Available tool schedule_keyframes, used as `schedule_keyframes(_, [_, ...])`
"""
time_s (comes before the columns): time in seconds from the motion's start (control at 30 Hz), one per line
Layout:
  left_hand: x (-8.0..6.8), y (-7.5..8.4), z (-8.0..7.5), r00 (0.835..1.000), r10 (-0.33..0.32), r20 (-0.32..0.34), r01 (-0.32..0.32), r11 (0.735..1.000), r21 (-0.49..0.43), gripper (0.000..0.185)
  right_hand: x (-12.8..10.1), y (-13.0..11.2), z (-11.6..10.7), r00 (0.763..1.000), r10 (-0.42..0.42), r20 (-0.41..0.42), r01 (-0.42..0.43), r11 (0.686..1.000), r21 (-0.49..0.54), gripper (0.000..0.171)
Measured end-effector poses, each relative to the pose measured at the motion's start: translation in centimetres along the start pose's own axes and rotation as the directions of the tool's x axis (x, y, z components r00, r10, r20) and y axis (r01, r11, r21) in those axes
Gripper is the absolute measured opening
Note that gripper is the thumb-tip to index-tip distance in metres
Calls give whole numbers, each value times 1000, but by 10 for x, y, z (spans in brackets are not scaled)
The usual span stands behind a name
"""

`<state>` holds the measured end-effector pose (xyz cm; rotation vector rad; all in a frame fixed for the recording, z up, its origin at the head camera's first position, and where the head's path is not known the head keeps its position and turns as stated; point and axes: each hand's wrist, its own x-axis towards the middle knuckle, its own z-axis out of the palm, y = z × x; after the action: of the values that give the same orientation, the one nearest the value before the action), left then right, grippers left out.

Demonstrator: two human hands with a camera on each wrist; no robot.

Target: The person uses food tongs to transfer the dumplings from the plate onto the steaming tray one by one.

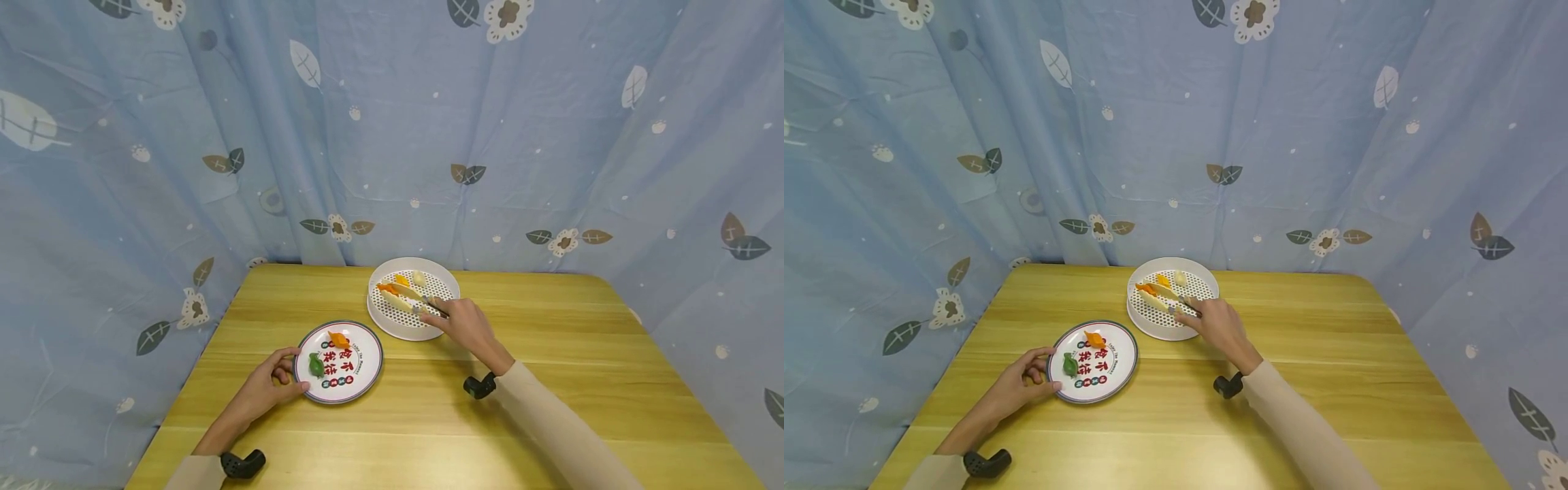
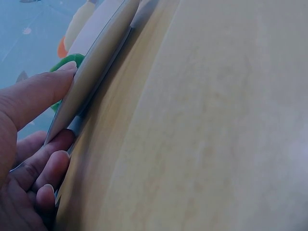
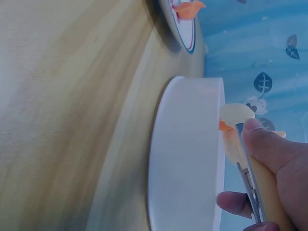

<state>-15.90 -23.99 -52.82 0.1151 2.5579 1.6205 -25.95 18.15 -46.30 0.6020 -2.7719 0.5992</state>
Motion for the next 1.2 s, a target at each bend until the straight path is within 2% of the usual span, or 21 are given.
schedule_keyframes(0.23, [0, -1, 0, 1000, -12, -4, 12, 1000, -4, 74, 10, -4, 4, 999, -8, 35, 9, 999, -32, 49])
schedule_keyframes(0.47, [0, -3, 1, 1000, -11, -7, 11, 1000, 2, 74, 16, -4, 11, 998, -1, 57, 4, 999, -46, 38])
schedule_keyframes(0.67, [-1, -1, 1, 1000, -20, -7, 19, 1000, -1, 73, 18, -3, 12, 997, 16, 78, -10, 997, -74, 47])
schedule_keyframes(0.87, [-3, 3, 1, 1000, -28, 1, 28, 999, -22, 74, 19, -4, 14, 994, 31, 109, -18, 993, -117, 46])
schedule_keyframes(1.0, [-3, 3, 1, 1000, -15, 0, 15, 1000, -22, 75, 18, -3, 16, 994, 38, 103, -26, 992, -121, 42])
schedule_keyframes(1.2, [-3, 2, 0, 1000, -12, 0, 12, 1000, -5, 74, 16, -3, 15, 996, 58, 71, -53, 996, -68, 34])
